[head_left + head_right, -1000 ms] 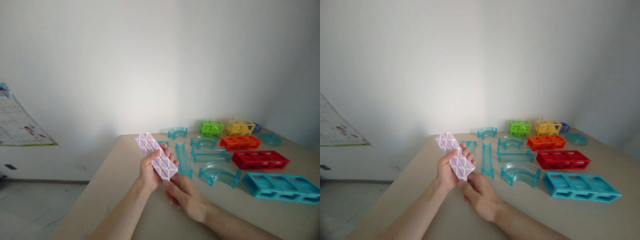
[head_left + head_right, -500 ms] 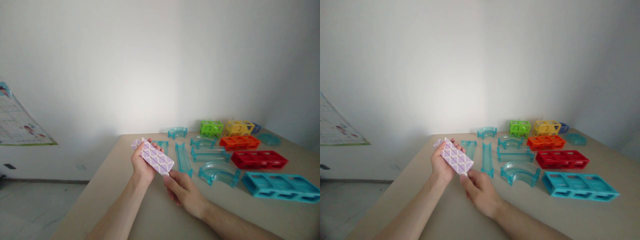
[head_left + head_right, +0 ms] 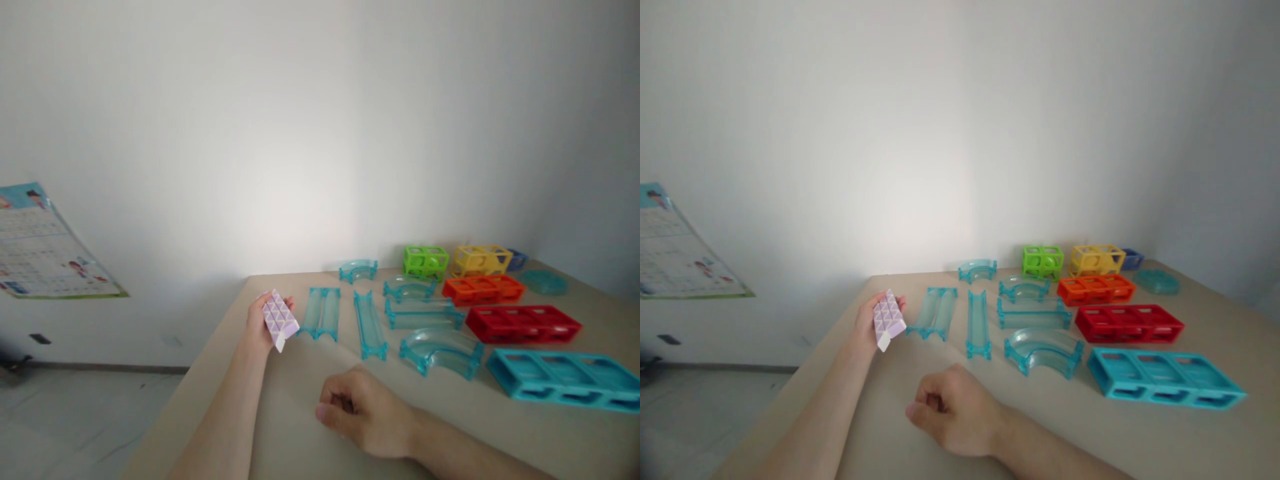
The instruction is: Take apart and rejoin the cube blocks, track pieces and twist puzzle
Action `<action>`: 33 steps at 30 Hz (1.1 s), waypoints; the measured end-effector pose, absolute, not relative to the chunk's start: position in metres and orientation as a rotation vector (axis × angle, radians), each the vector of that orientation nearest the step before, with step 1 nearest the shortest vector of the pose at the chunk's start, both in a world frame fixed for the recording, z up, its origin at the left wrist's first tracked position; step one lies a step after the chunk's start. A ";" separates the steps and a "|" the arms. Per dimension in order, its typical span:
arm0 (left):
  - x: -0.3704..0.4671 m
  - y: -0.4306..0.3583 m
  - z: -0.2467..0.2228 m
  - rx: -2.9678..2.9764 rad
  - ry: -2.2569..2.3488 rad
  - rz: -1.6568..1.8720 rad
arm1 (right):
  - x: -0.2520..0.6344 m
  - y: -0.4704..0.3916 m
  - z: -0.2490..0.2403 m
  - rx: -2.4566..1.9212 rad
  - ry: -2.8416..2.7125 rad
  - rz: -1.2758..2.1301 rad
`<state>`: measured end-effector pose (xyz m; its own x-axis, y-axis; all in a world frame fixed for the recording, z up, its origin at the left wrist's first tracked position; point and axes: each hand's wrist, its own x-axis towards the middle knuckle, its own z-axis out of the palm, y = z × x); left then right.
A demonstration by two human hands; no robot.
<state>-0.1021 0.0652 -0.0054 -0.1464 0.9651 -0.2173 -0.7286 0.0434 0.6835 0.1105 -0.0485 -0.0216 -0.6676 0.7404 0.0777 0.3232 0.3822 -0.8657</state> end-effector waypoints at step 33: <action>-0.083 0.028 0.000 0.463 0.316 1.507 | 0.137 -0.076 0.008 -0.996 -2.353 0.478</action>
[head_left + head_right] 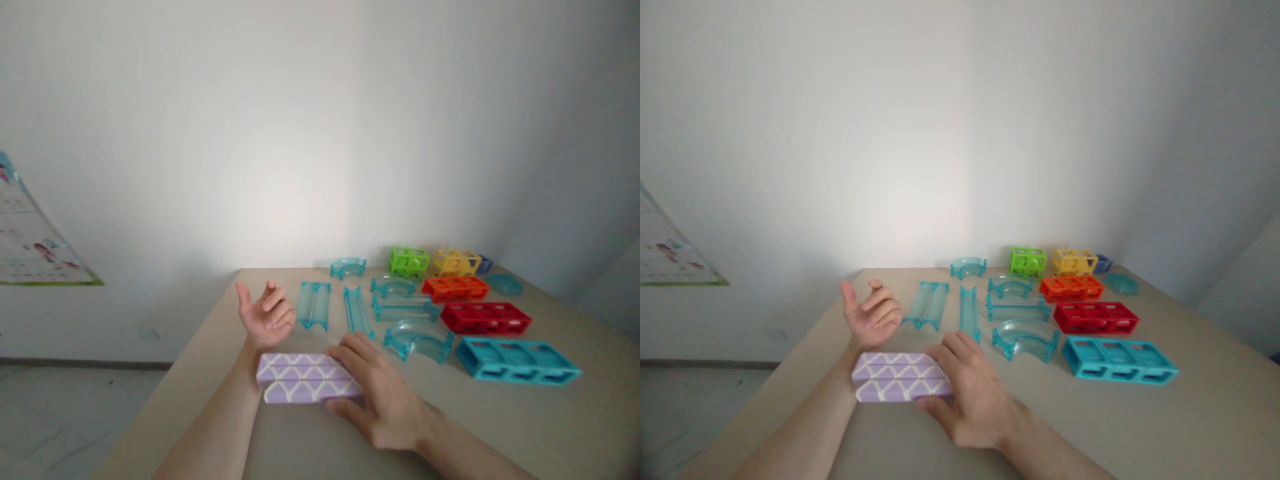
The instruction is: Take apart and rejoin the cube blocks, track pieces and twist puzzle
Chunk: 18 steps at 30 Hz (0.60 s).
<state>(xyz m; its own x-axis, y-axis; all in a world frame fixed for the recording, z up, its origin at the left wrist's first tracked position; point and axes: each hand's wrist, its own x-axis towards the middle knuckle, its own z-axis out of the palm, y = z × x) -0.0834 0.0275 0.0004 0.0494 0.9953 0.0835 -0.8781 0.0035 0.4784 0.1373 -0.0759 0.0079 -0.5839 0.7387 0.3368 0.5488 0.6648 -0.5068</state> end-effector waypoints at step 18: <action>-0.090 0.030 -0.011 0.583 0.092 1.357 | 0.270 -0.129 -0.028 -1.406 -2.308 -0.111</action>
<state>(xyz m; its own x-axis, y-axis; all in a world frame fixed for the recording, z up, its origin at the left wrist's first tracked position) -0.0896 0.0295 -0.0113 0.2324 0.9355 0.2662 -0.8908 0.0948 0.4445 0.2700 -0.1291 -0.0279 -0.3908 0.8282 0.4017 0.8630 0.4814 -0.1529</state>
